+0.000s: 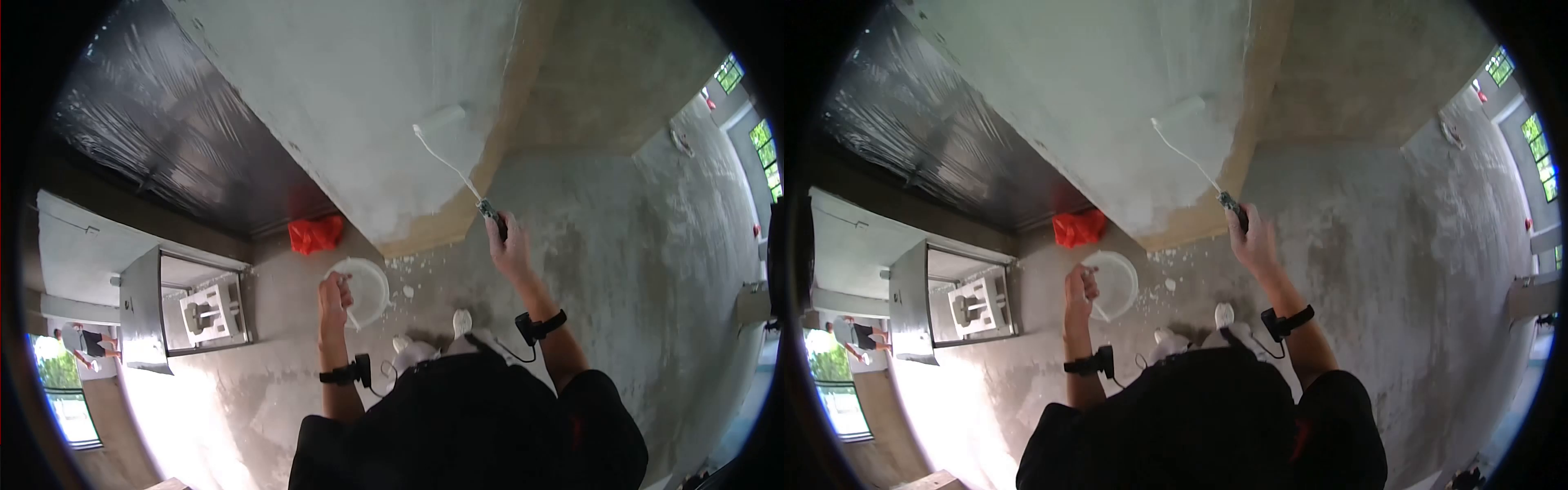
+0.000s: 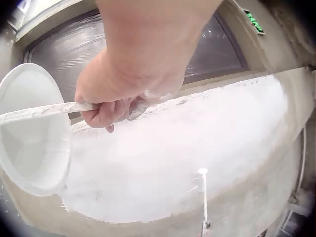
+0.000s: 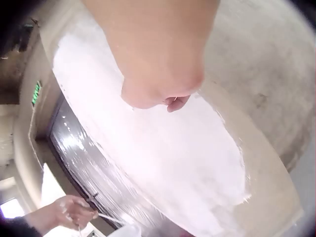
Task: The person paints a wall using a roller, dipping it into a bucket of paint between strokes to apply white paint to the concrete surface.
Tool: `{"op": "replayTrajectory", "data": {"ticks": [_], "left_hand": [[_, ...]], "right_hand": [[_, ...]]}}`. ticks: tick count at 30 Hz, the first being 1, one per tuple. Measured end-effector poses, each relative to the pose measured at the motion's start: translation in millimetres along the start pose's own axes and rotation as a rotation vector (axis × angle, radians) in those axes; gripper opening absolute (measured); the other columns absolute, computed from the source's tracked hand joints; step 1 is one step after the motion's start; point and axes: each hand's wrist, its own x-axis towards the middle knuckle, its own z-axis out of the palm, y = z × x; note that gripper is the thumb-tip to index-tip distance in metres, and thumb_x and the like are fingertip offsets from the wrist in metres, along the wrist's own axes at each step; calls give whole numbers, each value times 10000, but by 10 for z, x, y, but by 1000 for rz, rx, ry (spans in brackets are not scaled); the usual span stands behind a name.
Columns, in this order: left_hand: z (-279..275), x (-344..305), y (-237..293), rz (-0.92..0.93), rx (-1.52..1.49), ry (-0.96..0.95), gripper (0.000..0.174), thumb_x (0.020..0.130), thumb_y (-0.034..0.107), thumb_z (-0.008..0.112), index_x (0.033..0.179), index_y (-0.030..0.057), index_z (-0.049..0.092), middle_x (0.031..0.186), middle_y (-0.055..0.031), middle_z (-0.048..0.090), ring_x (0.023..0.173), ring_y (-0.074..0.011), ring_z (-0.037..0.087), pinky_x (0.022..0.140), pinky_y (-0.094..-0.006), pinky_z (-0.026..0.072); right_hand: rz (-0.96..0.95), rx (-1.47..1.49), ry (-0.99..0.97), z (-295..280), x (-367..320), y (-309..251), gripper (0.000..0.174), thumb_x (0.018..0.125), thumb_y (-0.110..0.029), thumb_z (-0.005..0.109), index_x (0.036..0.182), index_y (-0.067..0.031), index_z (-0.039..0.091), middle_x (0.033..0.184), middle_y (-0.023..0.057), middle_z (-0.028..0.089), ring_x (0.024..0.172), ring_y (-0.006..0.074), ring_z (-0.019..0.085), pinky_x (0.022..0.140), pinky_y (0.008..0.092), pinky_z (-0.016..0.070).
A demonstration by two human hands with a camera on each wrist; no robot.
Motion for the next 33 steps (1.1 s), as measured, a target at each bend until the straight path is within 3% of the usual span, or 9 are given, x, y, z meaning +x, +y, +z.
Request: {"op": "replayTrajectory", "data": {"ticks": [5, 11, 14, 16, 24, 27, 28, 29, 33], "left_hand": [[116, -203, -9, 4, 24, 24, 209, 808, 191, 526, 816, -14, 565, 509, 65, 242, 388, -61, 175, 385, -251, 159], [198, -387, -228, 5, -15, -21, 229, 819, 189, 523, 841, -36, 565, 525, 65, 244, 397, -55, 177, 383, -244, 147], [197, -488, -346, -31, -7, 10, 239, 828, 193, 522, 857, -40, 566, 528, 69, 242, 403, -47, 179, 384, -239, 154], [208, -579, -419, 123, -60, -83, 244, 836, 200, 521, 860, -37, 569, 529, 75, 240, 403, -44, 179, 386, -232, 163], [211, -665, -428, -50, 12, 136, 241, 880, 210, 486, 829, -7, 579, 512, 66, 285, 398, -59, 247, 377, -238, 213], [-148, -533, -732, 353, -26, 92, 282, 934, 224, 466, 749, 44, 580, 513, 30, 399, 408, -93, 355, 397, -253, 297], [-101, -651, -612, 327, 19, 14, 234, 894, 201, 500, 786, 14, 589, 513, 44, 348, 403, -78, 303, 400, -241, 270], [-23, -699, -340, -41, 6, 162, 208, 836, 177, 542, 835, -26, 590, 517, 56, 284, 406, -65, 241, 401, -233, 230], [-23, -845, -278, 14, 50, 210, 244, 787, 153, 562, 896, -65, 584, 524, 62, 228, 410, -57, 192, 433, -228, 217]], "right_hand": [[-172, -47, 139, 100, 422, -244, 248, 912, -230, 581, 1006, -4, 547, 726, 176, 606, 604, 332, 613, 525, 371, 453], [26, 145, -80, 420, 417, -204, 247, 932, -221, 542, 1053, -6, 520, 744, 169, 585, 642, 301, 593, 576, 369, 451], [62, 273, -112, 455, 369, -204, 250, 948, -245, 518, 1000, -1, 511, 613, 114, 496, 505, 216, 484, 488, 354, 375], [149, 310, -230, 394, 378, -233, 265, 947, -238, 513, 1054, 5, 505, 690, 132, 516, 597, 245, 497, 575, 370, 410], [102, 418, -196, 710, 431, 259, 299, 949, -301, 502, 1028, -13, 515, 660, 53, 467, 594, 155, 460, 545, 346, 382], [109, 479, -212, 940, 312, 626, 319, 943, -376, 502, 950, -58, 528, 633, -9, 432, 578, 114, 428, 518, 328, 365], [91, 475, -244, 896, 294, 642, 311, 946, -370, 501, 906, -64, 534, 626, -16, 428, 571, 106, 420, 512, 316, 363], [73, 472, -276, 851, 274, 658, 310, 950, -364, 500, 862, -69, 541, 618, -23, 423, 563, 97, 411, 505, 303, 361], [164, 541, -346, 694, 428, 468, 300, 970, -333, 485, 839, -64, 509, 640, -43, 373, 531, 67, 364, 464, 263, 314]]}}
